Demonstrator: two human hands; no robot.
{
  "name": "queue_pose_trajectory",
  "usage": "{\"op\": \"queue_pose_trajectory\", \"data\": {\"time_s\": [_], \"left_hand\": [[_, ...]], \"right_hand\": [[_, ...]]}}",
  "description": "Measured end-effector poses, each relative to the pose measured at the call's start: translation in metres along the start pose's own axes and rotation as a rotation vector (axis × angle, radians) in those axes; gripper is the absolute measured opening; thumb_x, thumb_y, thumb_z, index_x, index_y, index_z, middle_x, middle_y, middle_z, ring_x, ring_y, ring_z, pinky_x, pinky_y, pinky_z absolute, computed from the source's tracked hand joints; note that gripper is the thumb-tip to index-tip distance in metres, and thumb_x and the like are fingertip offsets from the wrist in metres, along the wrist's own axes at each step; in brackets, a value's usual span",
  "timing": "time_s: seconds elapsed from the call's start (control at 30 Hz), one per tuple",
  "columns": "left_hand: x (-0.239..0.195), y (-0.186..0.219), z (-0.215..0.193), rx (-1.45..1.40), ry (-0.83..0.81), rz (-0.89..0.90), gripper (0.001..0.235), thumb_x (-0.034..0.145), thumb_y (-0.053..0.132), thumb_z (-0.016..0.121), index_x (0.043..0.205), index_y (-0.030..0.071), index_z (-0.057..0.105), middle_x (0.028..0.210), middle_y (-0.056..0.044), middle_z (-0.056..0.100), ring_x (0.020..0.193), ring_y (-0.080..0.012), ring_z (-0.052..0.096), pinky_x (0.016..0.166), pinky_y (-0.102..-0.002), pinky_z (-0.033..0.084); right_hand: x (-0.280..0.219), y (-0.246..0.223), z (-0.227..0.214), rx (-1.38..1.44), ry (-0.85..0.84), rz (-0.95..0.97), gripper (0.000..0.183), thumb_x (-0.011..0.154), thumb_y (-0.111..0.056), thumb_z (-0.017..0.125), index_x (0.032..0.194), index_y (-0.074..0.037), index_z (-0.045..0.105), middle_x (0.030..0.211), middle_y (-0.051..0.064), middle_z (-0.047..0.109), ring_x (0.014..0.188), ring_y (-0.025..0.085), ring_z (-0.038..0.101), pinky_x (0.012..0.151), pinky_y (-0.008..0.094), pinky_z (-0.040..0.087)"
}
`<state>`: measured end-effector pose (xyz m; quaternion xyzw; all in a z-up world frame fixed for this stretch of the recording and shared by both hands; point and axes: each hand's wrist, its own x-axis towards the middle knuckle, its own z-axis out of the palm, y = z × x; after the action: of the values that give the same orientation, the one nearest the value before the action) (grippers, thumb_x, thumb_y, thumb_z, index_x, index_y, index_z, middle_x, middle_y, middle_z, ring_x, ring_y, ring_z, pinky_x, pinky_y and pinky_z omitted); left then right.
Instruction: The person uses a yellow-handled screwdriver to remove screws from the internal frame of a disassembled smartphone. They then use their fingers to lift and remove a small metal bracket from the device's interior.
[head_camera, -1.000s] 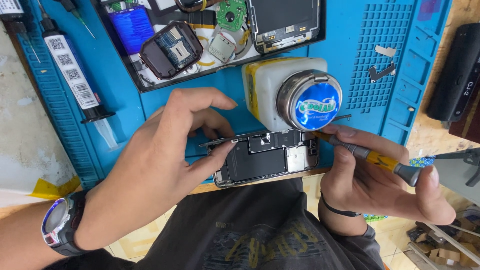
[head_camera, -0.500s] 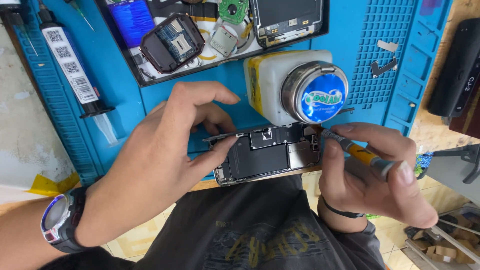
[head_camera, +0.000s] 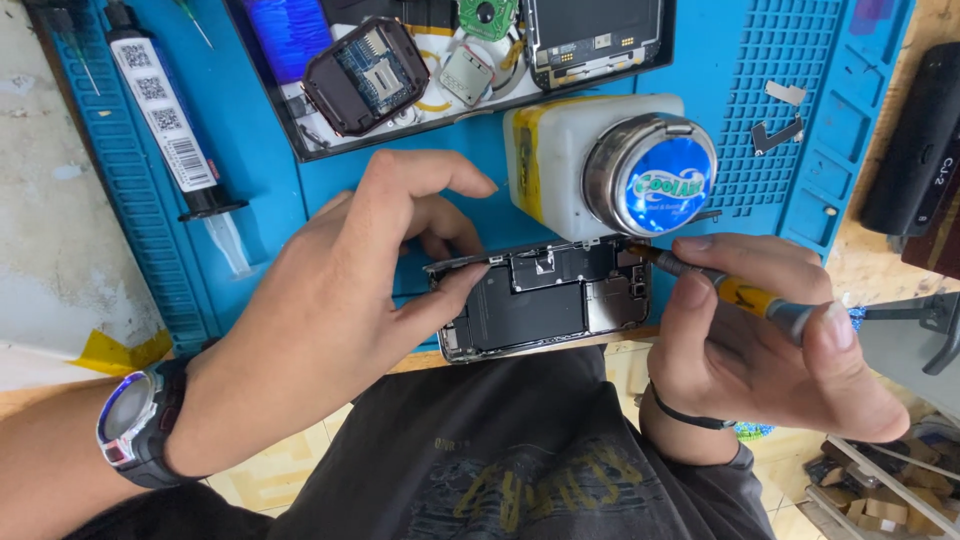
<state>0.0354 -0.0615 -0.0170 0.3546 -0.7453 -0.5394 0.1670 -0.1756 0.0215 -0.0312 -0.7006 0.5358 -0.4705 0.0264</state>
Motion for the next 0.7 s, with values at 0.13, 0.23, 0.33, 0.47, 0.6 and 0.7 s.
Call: {"op": "queue_pose_trajectory", "data": {"time_s": [0.13,0.23,0.33,0.47,0.6,0.7], "left_hand": [[0.0,0.001,0.0,0.008,0.002,0.011,0.044,0.086,0.004,0.066,0.118,0.01,0.035,0.08,-0.004,0.058,0.077,-0.0169,0.058,0.077,-0.03,0.046],[0.001,0.002,0.0,0.004,-0.016,-0.034,0.045,0.085,0.006,0.066,0.118,0.011,0.035,0.081,-0.004,0.061,0.077,-0.017,0.059,0.074,-0.03,0.048],[0.0,0.002,0.0,0.003,-0.016,-0.058,0.046,0.085,0.007,0.066,0.118,0.012,0.035,0.082,-0.004,0.062,0.079,-0.0166,0.059,0.073,-0.029,0.048],[0.001,0.002,0.001,0.001,-0.013,-0.065,0.046,0.085,0.007,0.066,0.118,0.012,0.035,0.081,-0.003,0.063,0.076,-0.0161,0.058,0.07,-0.028,0.048],[0.001,0.002,0.001,-0.007,-0.014,-0.065,0.047,0.084,0.007,0.066,0.118,0.011,0.035,0.081,-0.004,0.062,0.076,-0.0161,0.059,0.072,-0.028,0.049],[0.001,0.003,0.001,0.0,-0.018,-0.075,0.047,0.084,0.007,0.066,0.119,0.011,0.034,0.082,-0.004,0.062,0.076,-0.0163,0.059,0.072,-0.029,0.05]], "right_hand": [[0.0,0.015,0.001,0.008,0.041,-0.178,0.051,0.085,0.0,0.051,0.127,-0.019,0.032,0.077,0.03,0.047,0.06,0.034,0.046,0.052,0.042,0.038],[-0.006,0.008,-0.004,-0.076,0.143,-0.091,0.043,0.087,-0.007,0.056,0.121,-0.024,0.036,0.076,0.019,0.044,0.063,0.028,0.042,0.059,0.037,0.036],[-0.007,0.008,-0.01,-0.102,-0.015,0.043,0.04,0.096,-0.01,0.046,0.127,-0.027,0.028,0.08,0.022,0.056,0.068,0.034,0.044,0.071,0.043,0.038],[-0.008,0.018,-0.006,-0.049,0.124,-0.114,0.042,0.087,-0.015,0.055,0.124,-0.022,0.036,0.08,0.021,0.047,0.069,0.029,0.042,0.065,0.04,0.035],[-0.007,0.013,-0.01,-0.034,0.036,-0.076,0.036,0.094,-0.008,0.042,0.126,-0.018,0.03,0.077,0.028,0.055,0.066,0.034,0.048,0.066,0.043,0.042],[-0.01,0.024,-0.01,-0.051,0.104,-0.163,0.051,0.081,-0.016,0.066,0.124,-0.022,0.039,0.078,0.016,0.046,0.072,0.029,0.043,0.058,0.039,0.037]]}}
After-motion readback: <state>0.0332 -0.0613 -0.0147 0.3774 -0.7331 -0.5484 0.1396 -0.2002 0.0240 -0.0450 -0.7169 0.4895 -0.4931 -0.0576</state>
